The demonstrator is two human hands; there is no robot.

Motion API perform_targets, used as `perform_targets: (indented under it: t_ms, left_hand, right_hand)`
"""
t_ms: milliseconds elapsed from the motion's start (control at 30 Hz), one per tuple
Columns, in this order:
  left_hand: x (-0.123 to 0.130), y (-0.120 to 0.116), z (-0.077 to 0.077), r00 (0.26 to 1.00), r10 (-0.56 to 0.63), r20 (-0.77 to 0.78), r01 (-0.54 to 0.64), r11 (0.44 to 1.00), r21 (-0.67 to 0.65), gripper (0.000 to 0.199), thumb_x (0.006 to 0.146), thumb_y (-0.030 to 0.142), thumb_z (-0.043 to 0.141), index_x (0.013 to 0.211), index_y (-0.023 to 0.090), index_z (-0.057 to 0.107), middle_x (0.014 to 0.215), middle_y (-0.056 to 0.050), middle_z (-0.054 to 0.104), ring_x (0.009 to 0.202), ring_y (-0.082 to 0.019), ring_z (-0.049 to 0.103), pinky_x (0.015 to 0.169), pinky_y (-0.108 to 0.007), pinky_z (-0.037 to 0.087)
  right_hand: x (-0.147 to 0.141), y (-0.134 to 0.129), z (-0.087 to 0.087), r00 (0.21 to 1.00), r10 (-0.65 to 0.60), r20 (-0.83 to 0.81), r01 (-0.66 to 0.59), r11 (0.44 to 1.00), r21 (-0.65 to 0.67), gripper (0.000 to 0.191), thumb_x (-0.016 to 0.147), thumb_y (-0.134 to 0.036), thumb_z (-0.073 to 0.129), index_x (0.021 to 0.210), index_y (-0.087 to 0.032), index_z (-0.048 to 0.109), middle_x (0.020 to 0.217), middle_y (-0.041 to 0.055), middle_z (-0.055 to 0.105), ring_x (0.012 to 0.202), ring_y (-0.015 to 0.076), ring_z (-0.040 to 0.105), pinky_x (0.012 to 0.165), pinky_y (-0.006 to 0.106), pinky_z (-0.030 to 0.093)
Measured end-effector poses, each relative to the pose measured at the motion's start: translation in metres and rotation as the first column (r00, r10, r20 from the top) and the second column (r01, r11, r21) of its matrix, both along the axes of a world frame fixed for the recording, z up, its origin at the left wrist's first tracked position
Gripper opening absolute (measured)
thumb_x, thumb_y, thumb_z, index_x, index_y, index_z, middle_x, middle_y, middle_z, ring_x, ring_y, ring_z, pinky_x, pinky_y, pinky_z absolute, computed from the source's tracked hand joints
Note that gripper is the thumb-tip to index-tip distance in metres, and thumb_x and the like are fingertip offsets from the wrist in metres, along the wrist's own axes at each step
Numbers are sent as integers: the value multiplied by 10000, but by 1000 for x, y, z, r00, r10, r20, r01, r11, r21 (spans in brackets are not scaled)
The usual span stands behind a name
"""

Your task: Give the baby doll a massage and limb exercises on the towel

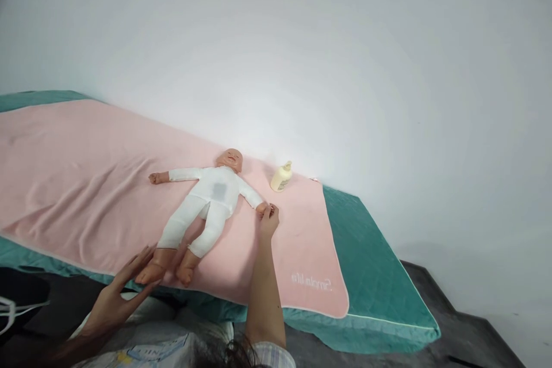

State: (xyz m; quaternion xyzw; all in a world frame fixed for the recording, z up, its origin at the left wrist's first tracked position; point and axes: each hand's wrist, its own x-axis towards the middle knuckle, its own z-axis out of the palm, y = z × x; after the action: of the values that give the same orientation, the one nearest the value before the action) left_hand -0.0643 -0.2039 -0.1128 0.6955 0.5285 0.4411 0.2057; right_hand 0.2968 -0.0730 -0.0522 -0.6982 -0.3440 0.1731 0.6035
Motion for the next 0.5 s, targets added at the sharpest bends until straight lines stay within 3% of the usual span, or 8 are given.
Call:
perform_targets:
  t_ms: [100, 233, 367, 500]
  left_hand:
    - [9, -9, 21, 973, 97, 210, -61, 983, -171, 597, 851, 494, 569, 1402, 303, 443, 1373, -51, 581, 1255, -290, 544, 1057, -421, 455]
    - [18, -9, 45, 940, 75, 333, -9, 981, -196, 597, 852, 484, 577, 1400, 286, 447, 1429, -52, 526, 1332, -296, 459, 1132, -461, 349]
    - [19, 0, 49, 934, 11, 358, 35, 992, -123, 560, 878, 435, 557, 1398, 261, 446, 1434, -74, 518, 1344, -289, 444, 1130, -467, 361]
    - [17, 12, 44, 951, -56, 305, 74, 996, -45, 531, 888, 446, 530, 1391, 288, 463, 1383, -43, 570, 1309, -293, 485, 1105, -465, 418]
  right_hand:
    - [-1, 0, 0, 1000, 2, -3, -2, 1000, 15, 497, 813, -535, 465, 1089, -144, 600, 1027, 127, 673, 842, 212, 652, 662, 300, 521]
    - [-2, -1, 1, 1000, 6, -22, -6, 999, 35, 506, 825, -534, 466, 1116, -140, 592, 1091, 140, 657, 894, 215, 646, 688, 304, 524]
    - [-3, -2, 3, 999, 12, -36, -10, 998, 59, 540, 828, -555, 488, 1171, -145, 564, 1109, 139, 644, 924, 211, 638, 724, 303, 526]
    - [-7, -6, 3, 998, 46, -41, -42, 995, 87, 687, 816, -567, 517, 1345, -144, 406, 1135, 139, 626, 864, 192, 651, 728, 309, 533]
